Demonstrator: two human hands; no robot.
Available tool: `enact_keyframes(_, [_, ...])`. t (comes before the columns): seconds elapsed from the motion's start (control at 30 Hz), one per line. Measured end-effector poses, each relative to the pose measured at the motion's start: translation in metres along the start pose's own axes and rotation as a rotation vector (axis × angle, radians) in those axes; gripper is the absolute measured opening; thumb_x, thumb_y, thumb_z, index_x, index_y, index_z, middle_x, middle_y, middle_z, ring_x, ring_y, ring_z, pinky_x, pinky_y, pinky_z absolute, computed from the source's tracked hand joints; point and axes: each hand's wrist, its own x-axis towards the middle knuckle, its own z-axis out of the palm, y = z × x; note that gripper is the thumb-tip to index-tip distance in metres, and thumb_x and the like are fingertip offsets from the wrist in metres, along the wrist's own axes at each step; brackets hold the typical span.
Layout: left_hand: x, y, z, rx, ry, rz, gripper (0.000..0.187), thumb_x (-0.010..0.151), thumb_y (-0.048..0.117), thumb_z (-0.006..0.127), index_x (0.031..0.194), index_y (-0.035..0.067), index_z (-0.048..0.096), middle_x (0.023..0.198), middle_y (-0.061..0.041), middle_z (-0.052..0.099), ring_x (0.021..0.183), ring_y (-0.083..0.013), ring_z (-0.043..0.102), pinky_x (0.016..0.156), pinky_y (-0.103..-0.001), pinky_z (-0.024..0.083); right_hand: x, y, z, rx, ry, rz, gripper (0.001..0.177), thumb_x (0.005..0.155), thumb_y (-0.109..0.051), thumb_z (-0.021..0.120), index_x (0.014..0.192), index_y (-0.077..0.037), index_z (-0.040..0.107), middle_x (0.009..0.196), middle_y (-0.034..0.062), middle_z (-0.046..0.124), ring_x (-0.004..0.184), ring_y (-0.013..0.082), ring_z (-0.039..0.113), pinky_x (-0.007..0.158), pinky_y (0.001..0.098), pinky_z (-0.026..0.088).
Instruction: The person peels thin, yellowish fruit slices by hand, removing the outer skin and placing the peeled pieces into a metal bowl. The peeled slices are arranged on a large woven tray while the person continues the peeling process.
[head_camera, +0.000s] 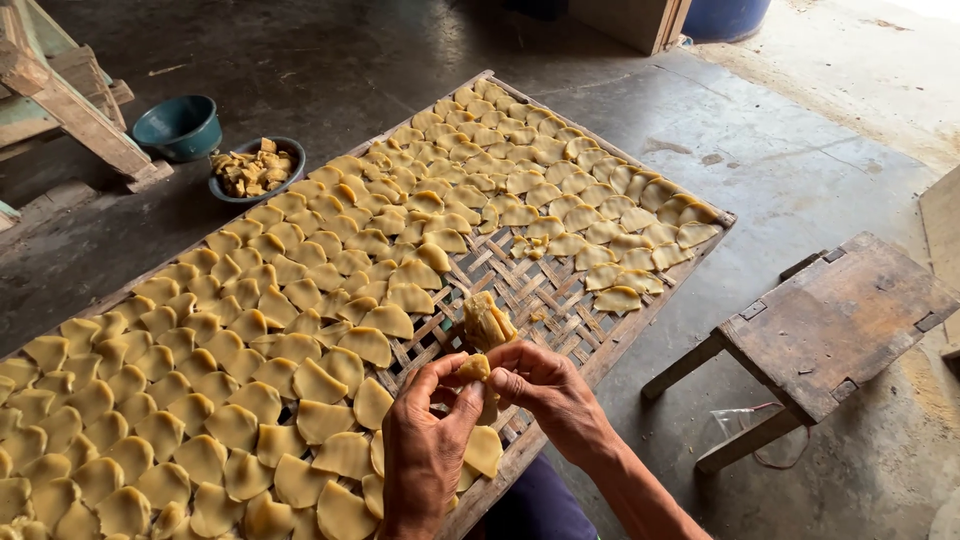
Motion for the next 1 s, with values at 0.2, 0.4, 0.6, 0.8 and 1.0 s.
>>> enact_keyframes(0.2, [-0.006,0.011,-0.006,0.106,0.025,0.024,0.044,0.085,0.018,0.071,0.128,0.009,0.072,0.102,-0.005,0.074,0.08,-0.0147,0.075,0.071,-0.029,0.061,-0.002,-0.004,0.007,-0.041,0.069,-0.01,0.036,0.091,-0.032,0.075,0.112,-0.002,0.074,0.088,0.0024,0.071,0.08,0.0107,0.062,0.074,0.0283,0.055])
enact_keyframes(0.4, [-0.009,0.012,-0.004,0.087,0.063,0.076,0.042,0.087,0.024,0.074,0.125,0.007,0.073,0.104,-0.008,0.077,0.085,-0.0174,0.077,0.072,-0.029,0.061,-0.006,-0.009,0.006,-0.081,0.038,0.002,0.03,0.094,-0.027,0.073,0.112,-0.002,0.074,0.086,0.0035,0.071,0.079,0.01,0.065,0.073,0.0273,0.057])
enact_keyframes(0.6, [-0.011,0.006,0.002,0.209,0.099,0.145,0.033,0.091,0.021,0.067,0.119,0.004,0.073,0.103,-0.012,0.077,0.082,-0.019,0.078,0.069,-0.031,0.063,-0.007,-0.007,0.009,-0.129,0.012,-0.019,0.027,0.096,-0.022,0.069,0.113,-0.002,0.072,0.094,0.0054,0.077,0.081,0.0106,0.071,0.075,0.027,0.062])
enact_keyframes(0.8, [-0.011,-0.001,0.002,0.238,0.103,0.096,0.04,0.088,0.016,0.066,0.127,0.007,0.071,0.104,-0.012,0.075,0.083,-0.0209,0.078,0.067,-0.032,0.063,-0.007,-0.005,0.01,-0.166,0.01,0.005,0.027,0.097,-0.019,0.069,0.116,-0.001,0.073,0.092,0.0062,0.074,0.08,0.011,0.068,0.068,0.0268,0.058])
enact_keyframes(1.0, [-0.012,-0.01,0.002,0.288,0.151,0.233,0.034,0.086,0.012,0.069,0.119,0.004,0.071,0.109,-0.013,0.076,0.092,-0.0234,0.077,0.075,-0.033,0.062,-0.005,0.002,0.016,-0.392,0.038,-0.162,0.021,0.097,-0.02,0.069,0.109,-0.003,0.075,0.094,0.0036,0.07,0.079,0.0107,0.067,0.066,0.0263,0.059])
